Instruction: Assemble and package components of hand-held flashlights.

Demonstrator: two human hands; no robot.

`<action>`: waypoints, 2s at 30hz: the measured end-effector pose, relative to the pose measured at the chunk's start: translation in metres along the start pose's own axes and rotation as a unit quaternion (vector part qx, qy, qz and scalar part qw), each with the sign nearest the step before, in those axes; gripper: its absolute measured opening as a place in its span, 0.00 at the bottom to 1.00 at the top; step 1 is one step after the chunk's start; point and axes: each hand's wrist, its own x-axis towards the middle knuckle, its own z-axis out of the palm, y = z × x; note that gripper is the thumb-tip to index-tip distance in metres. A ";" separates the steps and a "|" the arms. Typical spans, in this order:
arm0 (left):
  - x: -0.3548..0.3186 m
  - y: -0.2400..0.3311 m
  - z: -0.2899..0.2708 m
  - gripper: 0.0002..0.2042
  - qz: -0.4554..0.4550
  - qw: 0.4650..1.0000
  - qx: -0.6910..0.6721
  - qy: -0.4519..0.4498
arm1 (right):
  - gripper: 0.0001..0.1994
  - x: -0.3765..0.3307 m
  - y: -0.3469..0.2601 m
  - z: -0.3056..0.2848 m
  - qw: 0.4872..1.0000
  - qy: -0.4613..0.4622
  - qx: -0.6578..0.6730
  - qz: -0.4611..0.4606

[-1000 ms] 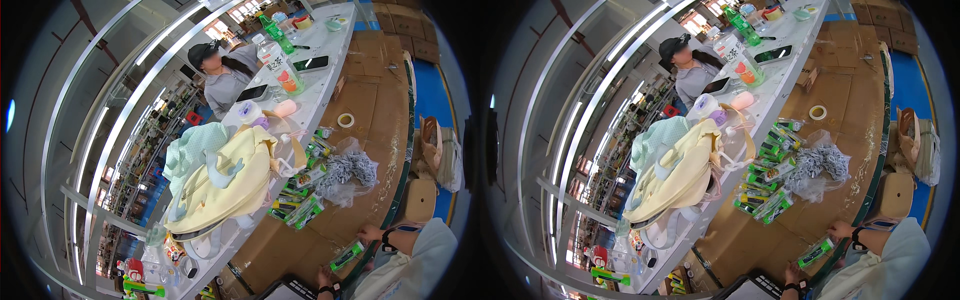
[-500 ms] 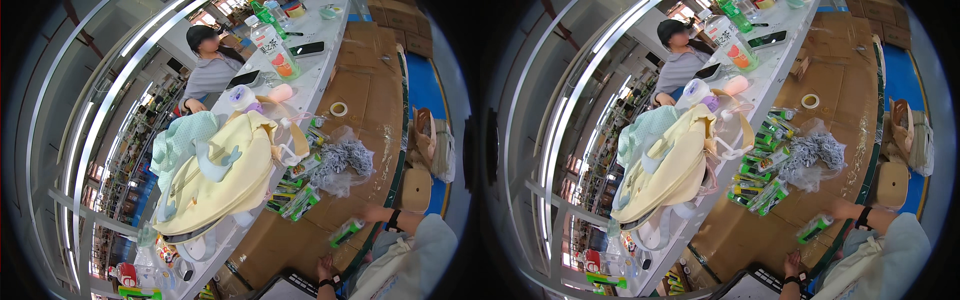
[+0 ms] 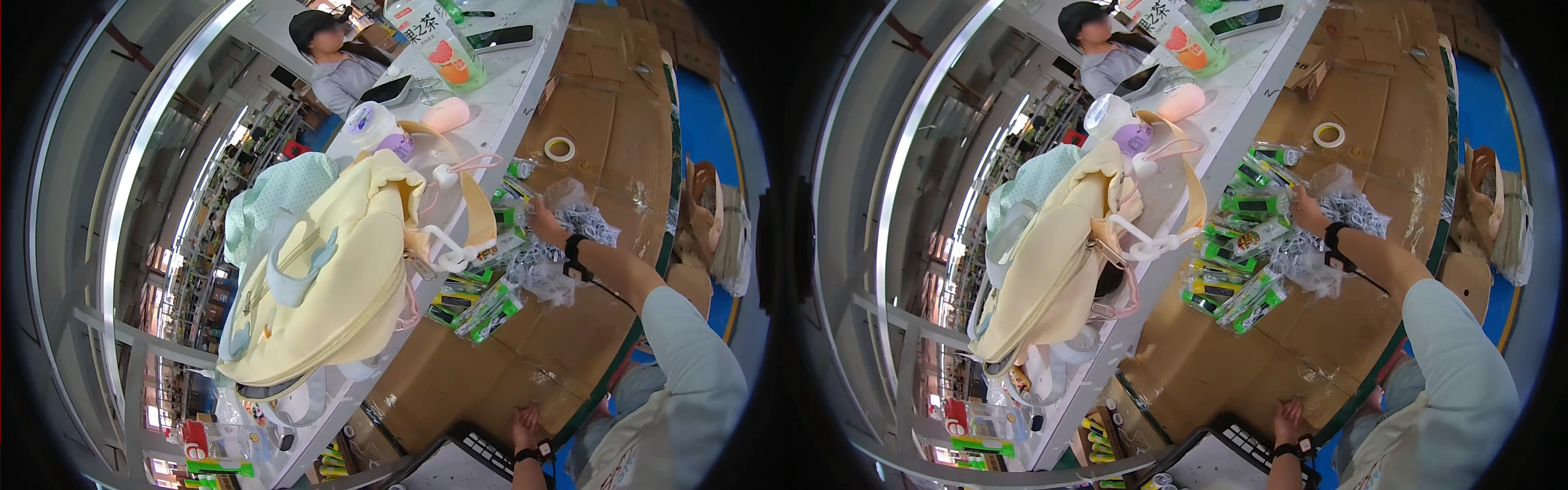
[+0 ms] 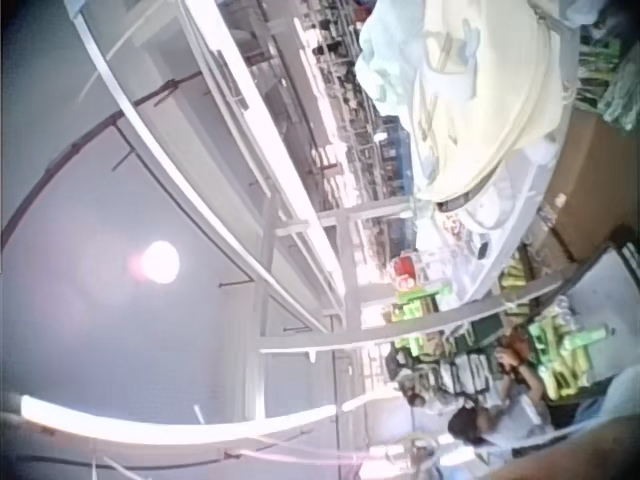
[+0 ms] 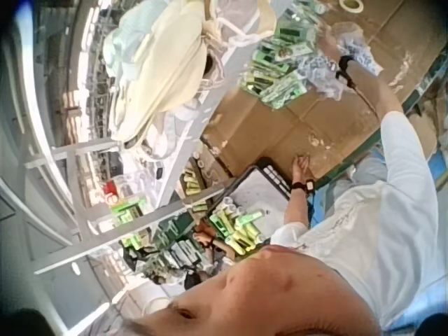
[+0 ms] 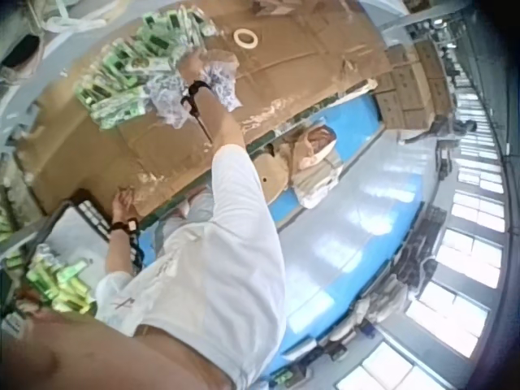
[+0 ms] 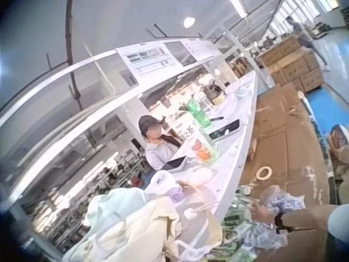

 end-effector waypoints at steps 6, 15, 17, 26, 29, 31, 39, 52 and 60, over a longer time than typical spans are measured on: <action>0.017 -0.028 -0.013 0.22 0.084 0.993 -0.037 0.080 | 0.39 -0.144 -0.065 -0.075 0.956 -0.235 -0.030 -0.175; -0.087 -0.072 0.012 0.09 0.292 0.939 0.161 0.082 | 0.31 -0.231 0.042 -0.216 0.715 -0.698 -0.032 0.009; -0.135 -0.049 0.018 0.09 0.309 0.917 0.211 0.141 | 0.28 -0.224 0.041 -0.220 0.703 -0.710 -0.030 -0.035; -0.209 -0.057 -0.047 0.07 0.345 0.871 0.111 0.331 | 0.26 -0.239 -0.190 -0.142 0.566 -0.794 0.043 -0.220; -0.228 -0.065 -0.086 0.07 0.333 0.871 0.114 0.343 | 0.33 -0.318 -0.300 -0.135 0.405 -0.845 0.180 -0.300; -0.214 -0.059 -0.120 0.08 0.342 0.875 0.136 0.314 | 0.39 -0.369 -0.340 -0.140 0.331 -0.905 0.211 -0.160; -0.154 -0.018 -0.223 0.08 0.383 0.850 0.304 0.195 | 0.23 -0.571 -0.338 -0.032 0.242 -0.901 0.321 -0.161; -0.177 -0.007 -0.264 0.13 0.289 0.852 0.426 -0.091 | 0.21 -0.537 -0.157 -0.124 0.770 -0.604 0.204 -0.004; -0.213 -0.020 -0.059 0.16 0.371 0.710 0.555 -0.224 | 0.21 -0.572 -0.054 -0.357 0.934 -0.310 0.122 0.126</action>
